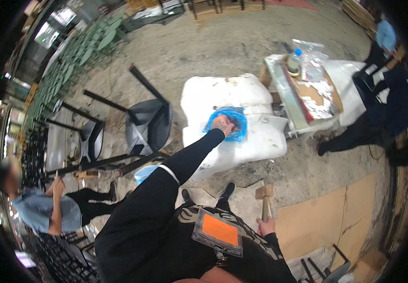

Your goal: The person assembles black chairs by inserting legs into the seat base and tapping them with a wooden mallet. They repeatedly pick up chairs, position them, insert legs, and secure them with the mallet, then place the completed chairs upright.

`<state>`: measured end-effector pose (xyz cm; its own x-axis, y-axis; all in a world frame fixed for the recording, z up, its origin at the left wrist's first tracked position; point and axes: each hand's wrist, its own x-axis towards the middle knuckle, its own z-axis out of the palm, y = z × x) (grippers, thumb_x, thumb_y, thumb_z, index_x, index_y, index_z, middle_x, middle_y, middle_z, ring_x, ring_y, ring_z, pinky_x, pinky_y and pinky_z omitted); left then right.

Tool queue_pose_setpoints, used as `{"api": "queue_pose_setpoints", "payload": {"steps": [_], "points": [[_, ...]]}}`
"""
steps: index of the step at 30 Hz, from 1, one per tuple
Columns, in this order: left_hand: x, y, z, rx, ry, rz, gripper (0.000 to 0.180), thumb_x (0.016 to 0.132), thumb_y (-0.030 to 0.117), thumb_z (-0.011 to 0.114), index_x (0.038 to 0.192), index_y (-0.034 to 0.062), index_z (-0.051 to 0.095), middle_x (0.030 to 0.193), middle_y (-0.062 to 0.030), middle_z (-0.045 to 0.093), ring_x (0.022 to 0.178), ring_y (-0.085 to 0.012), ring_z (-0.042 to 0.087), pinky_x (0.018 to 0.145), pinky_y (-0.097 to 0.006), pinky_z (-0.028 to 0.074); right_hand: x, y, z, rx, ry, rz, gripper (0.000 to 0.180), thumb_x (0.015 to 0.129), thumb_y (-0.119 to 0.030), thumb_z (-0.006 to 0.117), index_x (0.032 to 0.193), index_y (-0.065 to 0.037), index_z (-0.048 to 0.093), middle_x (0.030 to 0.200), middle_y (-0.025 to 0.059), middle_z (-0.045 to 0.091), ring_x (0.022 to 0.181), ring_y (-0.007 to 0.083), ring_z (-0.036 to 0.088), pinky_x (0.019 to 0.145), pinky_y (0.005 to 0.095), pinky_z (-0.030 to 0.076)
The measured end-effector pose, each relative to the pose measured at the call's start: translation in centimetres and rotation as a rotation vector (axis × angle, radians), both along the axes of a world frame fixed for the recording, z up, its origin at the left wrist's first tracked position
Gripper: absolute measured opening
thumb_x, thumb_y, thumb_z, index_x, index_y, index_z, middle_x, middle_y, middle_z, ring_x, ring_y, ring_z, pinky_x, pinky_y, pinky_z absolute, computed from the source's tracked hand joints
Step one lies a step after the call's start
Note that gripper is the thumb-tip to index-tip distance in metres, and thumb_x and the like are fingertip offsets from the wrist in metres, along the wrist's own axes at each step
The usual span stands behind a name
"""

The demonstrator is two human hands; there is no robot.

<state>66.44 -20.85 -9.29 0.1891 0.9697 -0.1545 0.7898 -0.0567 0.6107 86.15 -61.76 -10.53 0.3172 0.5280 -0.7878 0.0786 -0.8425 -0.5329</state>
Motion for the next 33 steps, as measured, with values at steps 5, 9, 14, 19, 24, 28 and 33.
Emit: {"api": "queue_pose_setpoints", "payload": {"steps": [5,9,14,19,24,28,33], "points": [[-11.6,-1.3,8.4,-0.454,-0.758,0.128,0.025,0.082,0.009,0.067,0.096,-0.0084,0.056,0.081,-0.0161,0.068,0.066,-0.0238,0.07,0.052,-0.032,0.057,1.1,8.1,2.7,0.278,0.045,-0.061,0.02,0.085,-0.014,0.064,0.085,-0.004,0.047,0.053,0.0012,0.046,0.036,0.0113,0.045,0.034,0.0281,0.04],[-26.7,-1.7,17.6,-0.269,-0.86,0.352,0.027,0.082,0.01,0.068,0.102,-0.0052,0.058,0.094,-0.0166,0.068,0.079,-0.0245,0.07,0.064,-0.033,0.058,-2.7,16.3,9.0,0.494,0.135,-0.102,0.018,0.087,-0.016,0.062,0.087,-0.007,0.047,0.056,0.0003,0.045,0.037,0.0108,0.043,0.035,0.0273,0.039],[-46.8,-0.4,22.3,-0.167,-0.999,0.674,0.023,0.086,0.013,0.065,0.107,0.0045,0.062,0.102,-0.0097,0.067,0.085,-0.0217,0.067,0.067,-0.036,0.054,-11.1,23.3,15.3,0.651,0.259,0.016,0.017,0.088,-0.015,0.062,0.085,-0.008,0.047,0.056,0.0002,0.046,0.038,0.0101,0.043,0.036,0.0265,0.04],[-61.7,4.8,23.0,0.002,-0.996,0.851,0.017,0.084,0.006,0.065,0.097,-0.005,0.066,0.078,-0.0095,0.065,0.068,-0.0205,0.066,0.058,-0.032,0.056,-21.9,28.2,17.0,0.706,0.351,0.141,0.017,0.087,-0.014,0.063,0.084,-0.007,0.048,0.056,0.0001,0.046,0.038,0.0098,0.044,0.037,0.0259,0.042],[-70.8,12.9,21.2,-0.027,-0.967,0.849,0.018,0.084,0.005,0.064,0.098,-0.0067,0.067,0.08,-0.0114,0.067,0.068,-0.0199,0.067,0.058,-0.03,0.056,-33.9,29.5,17.1,0.667,0.3,0.135,0.017,0.086,-0.013,0.064,0.084,-0.007,0.048,0.057,-0.0005,0.047,0.039,0.0089,0.045,0.037,0.025,0.042],[-76.0,18.5,19.2,-0.118,-0.903,0.772,0.02,0.085,0.002,0.061,0.103,-0.0078,0.064,0.089,-0.0142,0.067,0.076,-0.0215,0.067,0.062,-0.031,0.057,-41.7,28.9,16.6,0.55,0.344,0.148,0.016,0.086,-0.013,0.064,0.084,-0.006,0.049,0.056,0.0002,0.047,0.039,0.0093,0.046,0.037,0.0256,0.042],[-79.2,22.9,17.5,-0.175,-0.898,0.767,0.016,0.083,0.0,0.063,0.097,-0.0055,0.068,0.079,-0.0121,0.068,0.065,-0.0195,0.067,0.057,-0.028,0.057,-47.8,27.9,18.3,0.432,0.293,0.121,0.016,0.086,-0.012,0.064,0.083,-0.005,0.049,0.054,0.0,0.047,0.04,0.0097,0.045,0.039,0.0251,0.041]]}}
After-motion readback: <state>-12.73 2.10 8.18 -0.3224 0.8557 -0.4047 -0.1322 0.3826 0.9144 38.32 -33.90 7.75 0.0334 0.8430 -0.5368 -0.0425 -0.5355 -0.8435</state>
